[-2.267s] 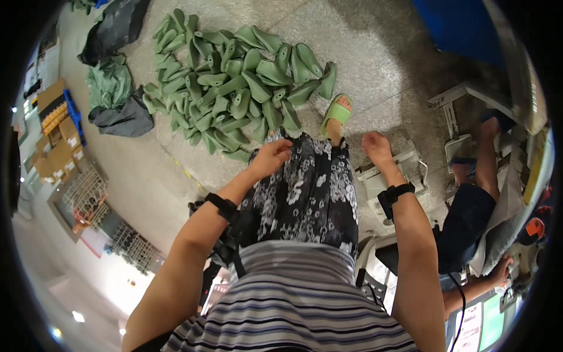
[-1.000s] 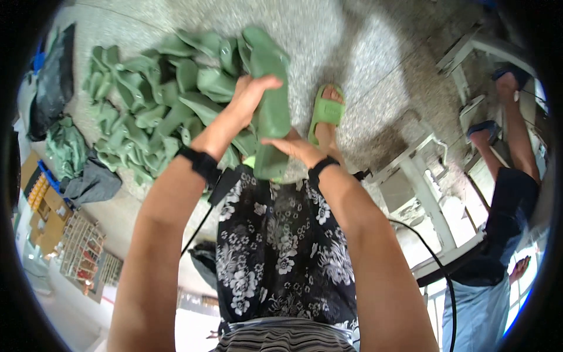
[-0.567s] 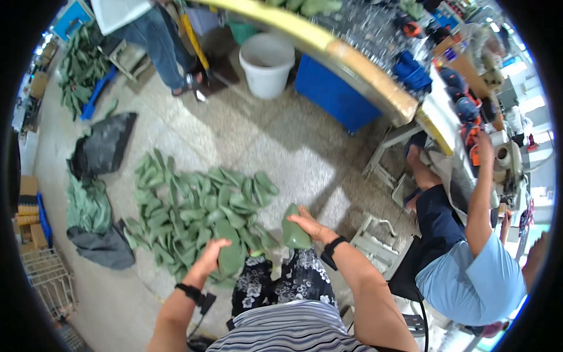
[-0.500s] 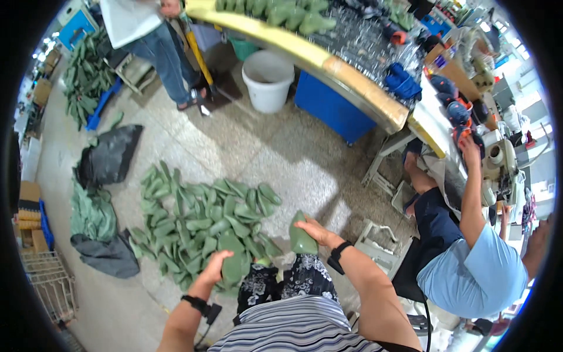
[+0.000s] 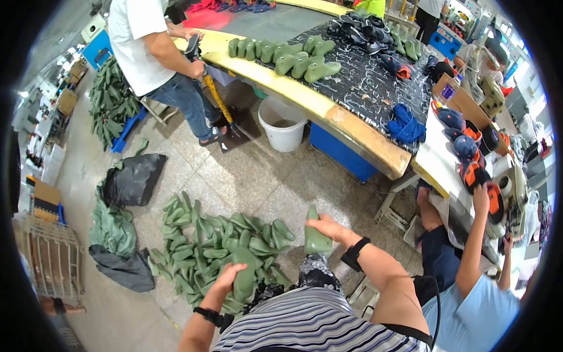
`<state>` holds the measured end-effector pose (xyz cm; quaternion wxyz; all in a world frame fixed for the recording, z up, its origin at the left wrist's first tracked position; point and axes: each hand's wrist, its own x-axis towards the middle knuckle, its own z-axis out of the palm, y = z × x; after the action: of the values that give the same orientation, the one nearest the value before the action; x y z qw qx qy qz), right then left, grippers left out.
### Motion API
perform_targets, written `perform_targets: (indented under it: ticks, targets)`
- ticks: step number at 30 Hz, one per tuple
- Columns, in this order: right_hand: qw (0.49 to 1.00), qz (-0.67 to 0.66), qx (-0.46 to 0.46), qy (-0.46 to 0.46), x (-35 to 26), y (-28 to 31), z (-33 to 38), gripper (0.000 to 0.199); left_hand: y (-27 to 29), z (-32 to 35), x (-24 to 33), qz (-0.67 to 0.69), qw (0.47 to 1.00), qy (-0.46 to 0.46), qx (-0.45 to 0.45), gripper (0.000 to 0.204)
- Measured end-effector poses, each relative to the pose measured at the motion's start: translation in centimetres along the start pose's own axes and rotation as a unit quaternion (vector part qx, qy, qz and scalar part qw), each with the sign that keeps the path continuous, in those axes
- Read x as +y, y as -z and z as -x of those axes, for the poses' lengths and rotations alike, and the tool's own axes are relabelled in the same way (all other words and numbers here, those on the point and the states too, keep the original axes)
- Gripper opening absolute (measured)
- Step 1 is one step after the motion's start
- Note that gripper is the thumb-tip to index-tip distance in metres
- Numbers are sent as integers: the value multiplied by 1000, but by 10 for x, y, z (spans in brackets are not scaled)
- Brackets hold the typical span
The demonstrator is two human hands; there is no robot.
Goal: Picking up green shoe lasts from the floor and arranging them on a workbench in a shoe factory.
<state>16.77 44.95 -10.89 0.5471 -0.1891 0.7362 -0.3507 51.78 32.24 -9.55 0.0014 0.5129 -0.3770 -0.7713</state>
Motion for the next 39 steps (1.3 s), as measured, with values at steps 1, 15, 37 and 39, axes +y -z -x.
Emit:
perform_targets:
  ticks: [1,15,37,39]
  targets:
    - [997,43,35,47,-22,27,-9,58,-28,-15,30,-23,1000,8,-6,41]
    - [880,383,254,118,-196,347,-131,60,-433,-253,413,-628,675,-387,28,55]
    - [949,311,-46,25,82,-17,-159,24,24,-131,-122,-491,862,-37,121,40]
    - [955,264,-135,2,118,-77,-168,23,45,-87,-162,-439,887,-11,140,41]
